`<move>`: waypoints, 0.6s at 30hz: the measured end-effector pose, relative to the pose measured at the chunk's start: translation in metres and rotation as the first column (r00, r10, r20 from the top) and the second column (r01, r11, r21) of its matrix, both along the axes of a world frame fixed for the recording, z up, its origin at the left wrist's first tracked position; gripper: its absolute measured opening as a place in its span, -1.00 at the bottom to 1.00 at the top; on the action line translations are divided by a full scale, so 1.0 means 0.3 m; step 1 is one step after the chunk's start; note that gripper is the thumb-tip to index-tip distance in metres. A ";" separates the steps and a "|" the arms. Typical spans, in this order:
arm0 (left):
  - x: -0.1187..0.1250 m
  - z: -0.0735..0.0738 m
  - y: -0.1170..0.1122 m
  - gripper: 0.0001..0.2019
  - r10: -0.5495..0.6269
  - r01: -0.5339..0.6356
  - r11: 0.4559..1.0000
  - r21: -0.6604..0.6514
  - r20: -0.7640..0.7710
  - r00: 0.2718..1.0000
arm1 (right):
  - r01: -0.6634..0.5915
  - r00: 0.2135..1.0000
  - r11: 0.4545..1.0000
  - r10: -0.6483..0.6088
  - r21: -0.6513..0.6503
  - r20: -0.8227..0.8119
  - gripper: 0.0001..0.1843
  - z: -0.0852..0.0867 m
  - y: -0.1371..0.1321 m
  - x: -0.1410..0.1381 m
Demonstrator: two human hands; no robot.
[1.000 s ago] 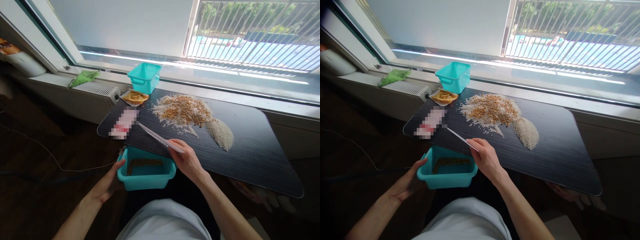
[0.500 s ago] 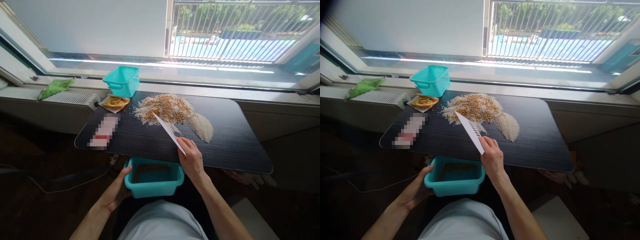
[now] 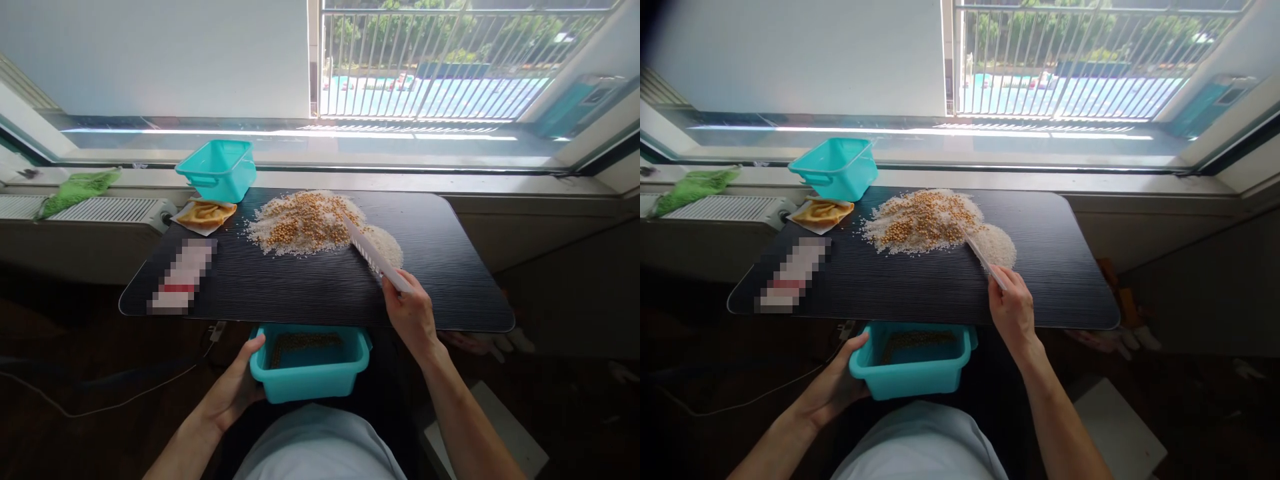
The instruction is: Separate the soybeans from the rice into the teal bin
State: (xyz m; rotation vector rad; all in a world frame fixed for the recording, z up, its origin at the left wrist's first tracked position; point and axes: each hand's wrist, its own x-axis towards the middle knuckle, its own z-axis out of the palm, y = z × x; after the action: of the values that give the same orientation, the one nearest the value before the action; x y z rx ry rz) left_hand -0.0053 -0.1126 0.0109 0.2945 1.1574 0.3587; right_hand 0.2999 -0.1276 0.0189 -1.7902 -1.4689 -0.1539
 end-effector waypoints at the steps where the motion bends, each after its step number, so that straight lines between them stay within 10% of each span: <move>1: 0.006 -0.001 -0.001 -0.34 -0.005 0.005 1.000 0.000 0.005 1.000 | 0.014 1.000 1.000 -0.015 -0.009 -0.016 -0.73 0.007 0.004 0.006; 18: 0.031 -0.009 0.002 -0.33 -0.037 0.037 0.999 -0.002 0.038 0.999 | -0.197 0.962 0.973 0.170 -0.116 -0.214 -0.74 0.038 0.071 -0.062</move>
State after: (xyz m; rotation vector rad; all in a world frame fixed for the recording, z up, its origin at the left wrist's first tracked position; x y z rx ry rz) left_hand 0.0039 -0.1119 0.0081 0.3057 1.1134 0.3291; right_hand 0.2812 -0.1062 0.0305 -1.7079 -1.5168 0.2234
